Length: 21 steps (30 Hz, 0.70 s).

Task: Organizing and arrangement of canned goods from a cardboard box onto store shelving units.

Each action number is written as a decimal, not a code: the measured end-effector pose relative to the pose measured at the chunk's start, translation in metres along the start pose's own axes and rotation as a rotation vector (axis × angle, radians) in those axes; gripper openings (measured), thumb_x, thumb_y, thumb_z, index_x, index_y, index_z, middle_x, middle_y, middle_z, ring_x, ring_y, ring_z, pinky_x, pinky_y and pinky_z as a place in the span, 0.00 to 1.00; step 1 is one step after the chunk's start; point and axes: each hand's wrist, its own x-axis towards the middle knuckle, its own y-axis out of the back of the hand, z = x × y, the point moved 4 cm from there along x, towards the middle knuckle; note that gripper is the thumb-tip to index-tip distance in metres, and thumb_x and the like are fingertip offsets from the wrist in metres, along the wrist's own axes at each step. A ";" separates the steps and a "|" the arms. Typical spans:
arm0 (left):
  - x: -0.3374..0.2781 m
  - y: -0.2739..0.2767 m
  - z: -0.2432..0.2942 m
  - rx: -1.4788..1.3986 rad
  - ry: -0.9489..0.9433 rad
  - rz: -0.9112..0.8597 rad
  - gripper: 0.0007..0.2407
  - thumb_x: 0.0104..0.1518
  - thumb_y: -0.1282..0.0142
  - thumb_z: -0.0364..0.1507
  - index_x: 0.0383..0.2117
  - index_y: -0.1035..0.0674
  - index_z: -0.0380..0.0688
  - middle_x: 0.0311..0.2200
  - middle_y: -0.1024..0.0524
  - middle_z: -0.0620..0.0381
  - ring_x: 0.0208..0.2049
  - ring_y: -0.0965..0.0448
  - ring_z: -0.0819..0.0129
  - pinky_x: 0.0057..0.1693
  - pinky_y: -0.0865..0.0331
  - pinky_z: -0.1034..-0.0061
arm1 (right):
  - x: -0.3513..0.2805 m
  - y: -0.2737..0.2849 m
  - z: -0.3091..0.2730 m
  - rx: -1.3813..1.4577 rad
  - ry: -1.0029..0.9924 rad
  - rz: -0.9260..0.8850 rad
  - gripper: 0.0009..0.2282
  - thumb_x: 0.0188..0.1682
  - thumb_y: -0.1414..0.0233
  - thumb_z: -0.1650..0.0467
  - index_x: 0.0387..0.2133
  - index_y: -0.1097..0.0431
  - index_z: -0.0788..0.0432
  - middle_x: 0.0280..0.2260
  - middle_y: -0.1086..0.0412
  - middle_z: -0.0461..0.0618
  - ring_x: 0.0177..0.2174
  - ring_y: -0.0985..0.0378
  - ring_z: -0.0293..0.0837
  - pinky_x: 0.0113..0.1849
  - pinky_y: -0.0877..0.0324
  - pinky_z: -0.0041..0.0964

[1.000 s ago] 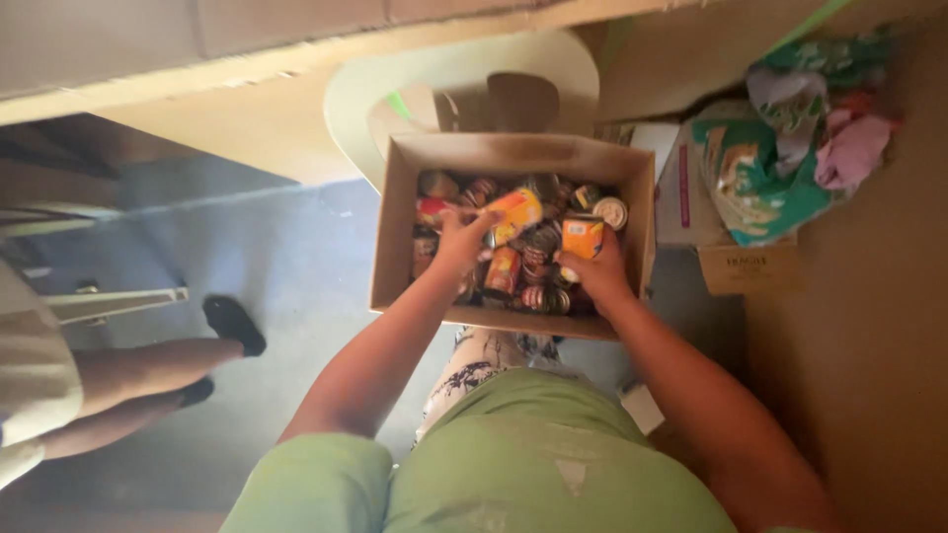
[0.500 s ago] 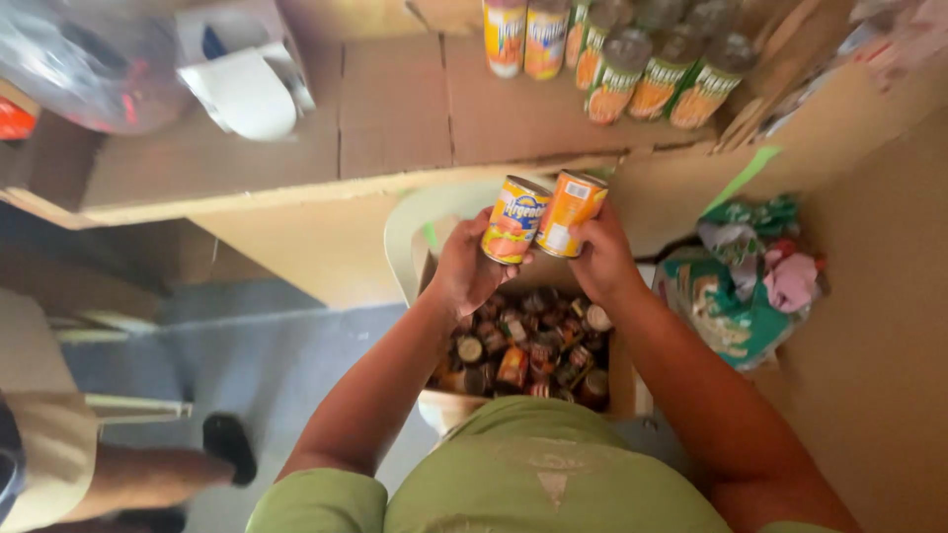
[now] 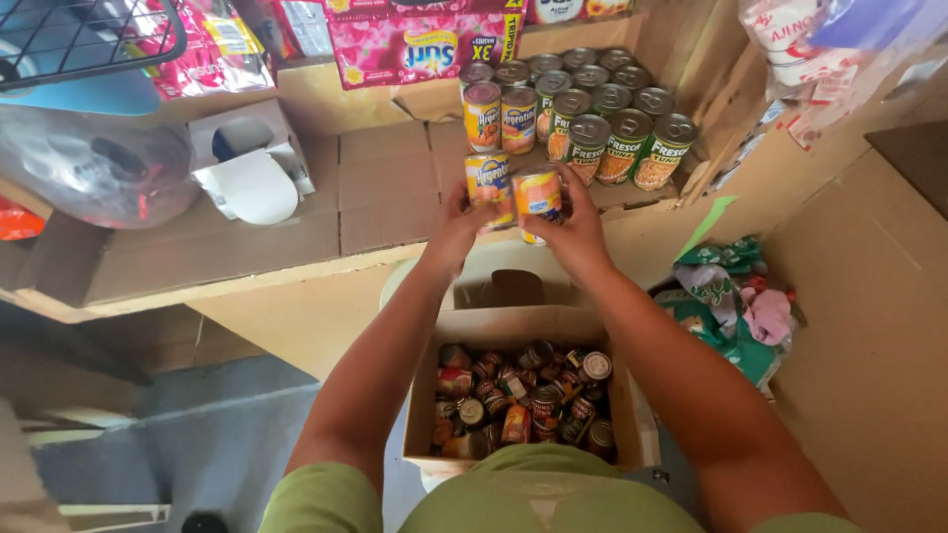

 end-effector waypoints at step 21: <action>0.048 0.020 -0.010 0.571 -0.444 0.284 0.28 0.50 0.33 0.26 0.59 0.32 0.38 0.51 0.29 0.42 0.50 0.23 0.50 0.54 0.26 0.64 | 0.082 -0.003 -0.019 -1.203 0.488 -0.524 0.15 0.39 0.41 0.77 0.40 0.26 0.50 0.54 0.34 0.46 0.60 0.37 0.58 0.58 0.38 0.52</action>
